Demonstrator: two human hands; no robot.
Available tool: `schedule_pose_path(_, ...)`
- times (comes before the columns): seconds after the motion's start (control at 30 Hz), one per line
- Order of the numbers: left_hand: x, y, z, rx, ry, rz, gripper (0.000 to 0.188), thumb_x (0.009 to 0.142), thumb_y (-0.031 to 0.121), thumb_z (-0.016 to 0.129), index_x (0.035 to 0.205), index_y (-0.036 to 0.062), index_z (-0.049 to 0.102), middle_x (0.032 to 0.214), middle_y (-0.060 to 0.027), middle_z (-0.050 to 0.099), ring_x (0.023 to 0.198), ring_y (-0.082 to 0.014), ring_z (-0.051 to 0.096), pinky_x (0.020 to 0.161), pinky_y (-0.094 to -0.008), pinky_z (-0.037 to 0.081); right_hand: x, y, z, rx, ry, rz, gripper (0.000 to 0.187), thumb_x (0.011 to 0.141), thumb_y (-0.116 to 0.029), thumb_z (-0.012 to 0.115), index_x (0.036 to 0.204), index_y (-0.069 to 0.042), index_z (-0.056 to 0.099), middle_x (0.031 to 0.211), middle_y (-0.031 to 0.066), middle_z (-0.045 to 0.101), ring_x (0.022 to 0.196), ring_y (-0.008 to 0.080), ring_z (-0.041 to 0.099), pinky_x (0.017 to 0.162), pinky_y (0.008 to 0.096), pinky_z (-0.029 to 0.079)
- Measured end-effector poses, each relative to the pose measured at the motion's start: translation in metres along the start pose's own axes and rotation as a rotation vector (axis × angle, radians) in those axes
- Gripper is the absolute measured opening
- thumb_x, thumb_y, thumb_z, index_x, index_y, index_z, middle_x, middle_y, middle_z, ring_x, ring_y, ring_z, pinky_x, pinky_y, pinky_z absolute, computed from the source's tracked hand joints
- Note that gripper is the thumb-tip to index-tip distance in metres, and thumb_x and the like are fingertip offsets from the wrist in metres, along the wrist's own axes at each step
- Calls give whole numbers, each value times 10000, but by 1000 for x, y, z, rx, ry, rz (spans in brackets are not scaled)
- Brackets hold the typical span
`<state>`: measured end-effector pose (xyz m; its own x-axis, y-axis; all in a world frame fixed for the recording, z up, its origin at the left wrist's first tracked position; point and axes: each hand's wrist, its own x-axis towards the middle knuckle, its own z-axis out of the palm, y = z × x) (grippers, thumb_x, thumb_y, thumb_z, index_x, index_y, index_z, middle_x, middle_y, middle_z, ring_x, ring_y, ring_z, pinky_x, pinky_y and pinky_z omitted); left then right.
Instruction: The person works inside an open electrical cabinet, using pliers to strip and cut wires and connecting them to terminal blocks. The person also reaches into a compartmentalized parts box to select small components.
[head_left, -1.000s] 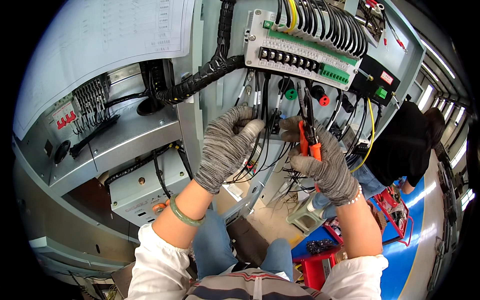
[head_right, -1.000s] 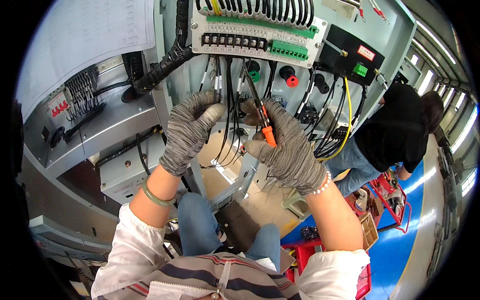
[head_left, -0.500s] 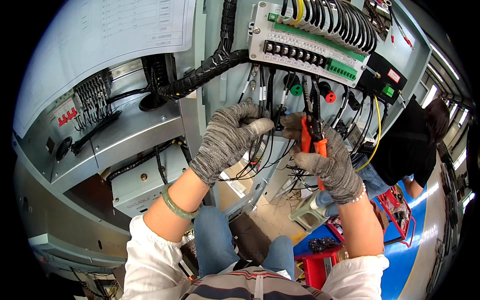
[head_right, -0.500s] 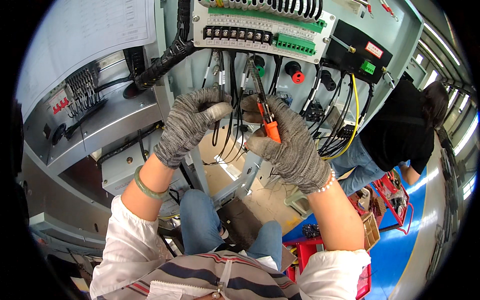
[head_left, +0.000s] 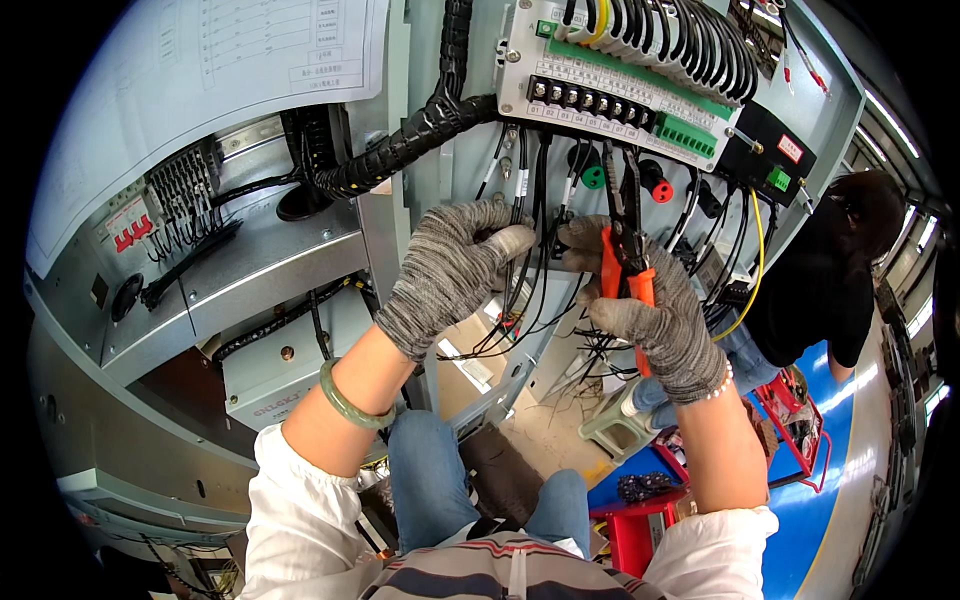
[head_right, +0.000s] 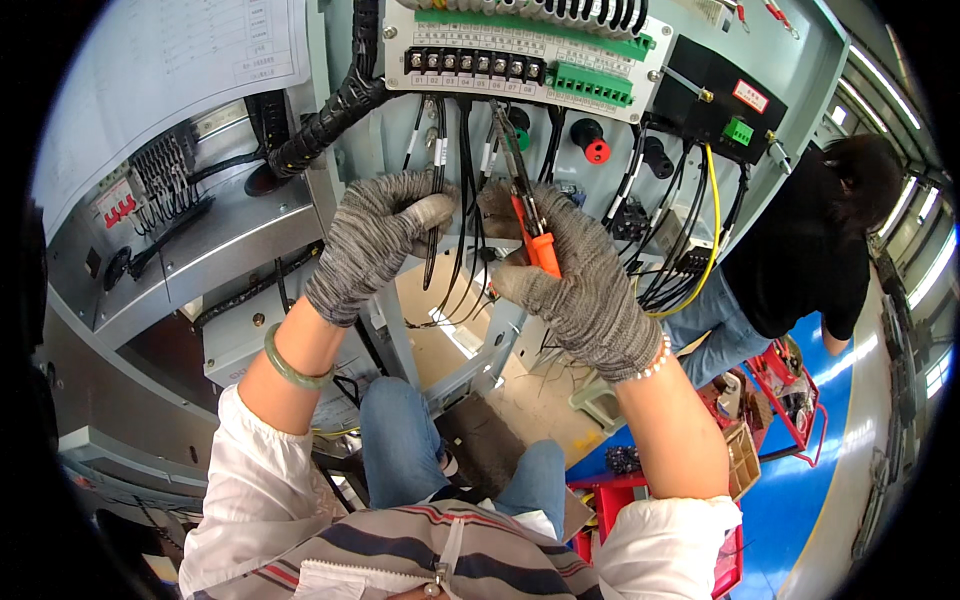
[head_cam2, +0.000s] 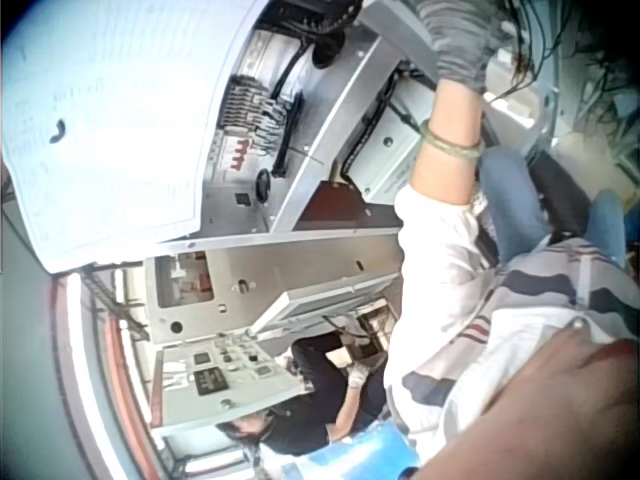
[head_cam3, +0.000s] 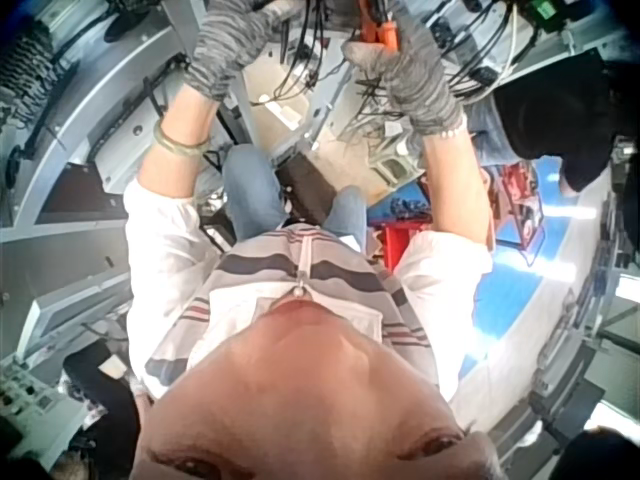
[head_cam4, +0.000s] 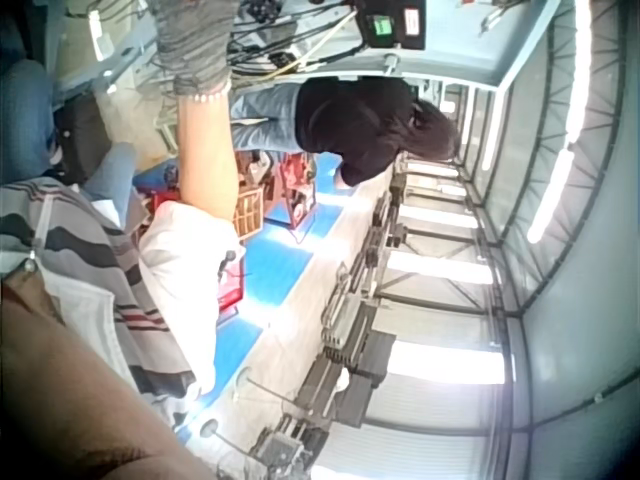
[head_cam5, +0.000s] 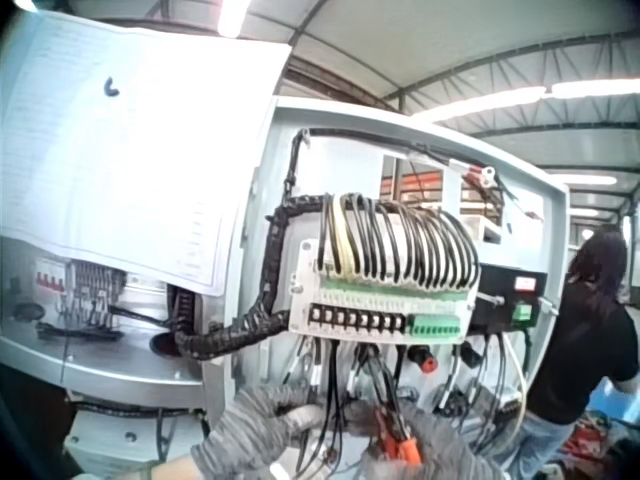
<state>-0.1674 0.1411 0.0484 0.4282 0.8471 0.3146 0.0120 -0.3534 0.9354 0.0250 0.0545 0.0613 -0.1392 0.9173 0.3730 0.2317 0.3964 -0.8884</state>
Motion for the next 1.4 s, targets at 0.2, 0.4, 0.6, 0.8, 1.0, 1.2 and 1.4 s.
schedule_pose_path(0.2, -1, 3, 1, -12, -9, -27, 259, 822, 191, 668, 1009, 12, 661, 741, -25, 623, 604, -75, 563, 555, -224, 495, -2, -6, 4, 18, 16, -48, 627, 709, -207, 705, 1252, -4, 467, 1087, 108, 601, 846, 154, 580, 775, 294, 487)
schedule_pose_path(0.4, -1, 6, 2, -68, -19, -73, 286, 820, 197, 671, 1036, 10, 652, 784, -38, 645, 623, -82, 583, 574, -226, 513, -2, -4, 3, -71, 16, -37, 624, 696, -181, 688, 1257, -18, 470, 1070, 103, 600, 792, 134, 571, 751, 284, 485)
schedule_pose_path(0.6, 0, 7, 2, 7, -20, -79, 278, 816, 196, 674, 1020, 7, 654, 763, -40, 638, 630, -85, 587, 578, -233, 521, 4, -10, 6, -106, -12, 28, 661, 672, -193, 700, 1267, -24, 466, 1066, 105, 599, 816, 138, 575, 757, 287, 484)
schedule_pose_path(0.8, 4, -5, 5, 6, -9, 16, 271, 805, 207, 686, 989, 9, 662, 731, -30, 624, 614, -82, 559, 577, -220, 497, 10, -4, 5, -83, -53, -5, 657, 684, -227, 717, 1256, -14, 474, 1050, 108, 601, 835, 130, 578, 737, 276, 485)
schedule_pose_path(1.0, 5, -6, 12, 44, 58, 43, 233, 814, 206, 670, 945, 12, 661, 710, -16, 605, 598, -73, 538, 549, -226, 469, -3, -12, 0, -91, 63, 26, 641, 696, -206, 721, 1258, -23, 473, 996, 83, 596, 765, 122, 561, 697, 277, 485)
schedule_pose_path(1.2, 4, -9, 9, 68, 49, 72, 236, 817, 210, 667, 941, 10, 659, 709, -26, 600, 599, -76, 540, 546, -225, 467, 3, -9, 8, -136, 3, 58, 662, 684, -182, 715, 1278, -34, 463, 1049, 97, 588, 874, 134, 554, 751, 280, 484)
schedule_pose_path(1.4, 1, -3, 9, -45, 16, 52, 263, 822, 235, 665, 943, 1, 661, 687, -26, 591, 590, -79, 538, 548, -224, 468, 8, -9, 0, 236, -79, 154, 709, 655, -201, 728, 1289, -29, 462, 1075, 109, 584, 962, 176, 546, 806, 305, 479)
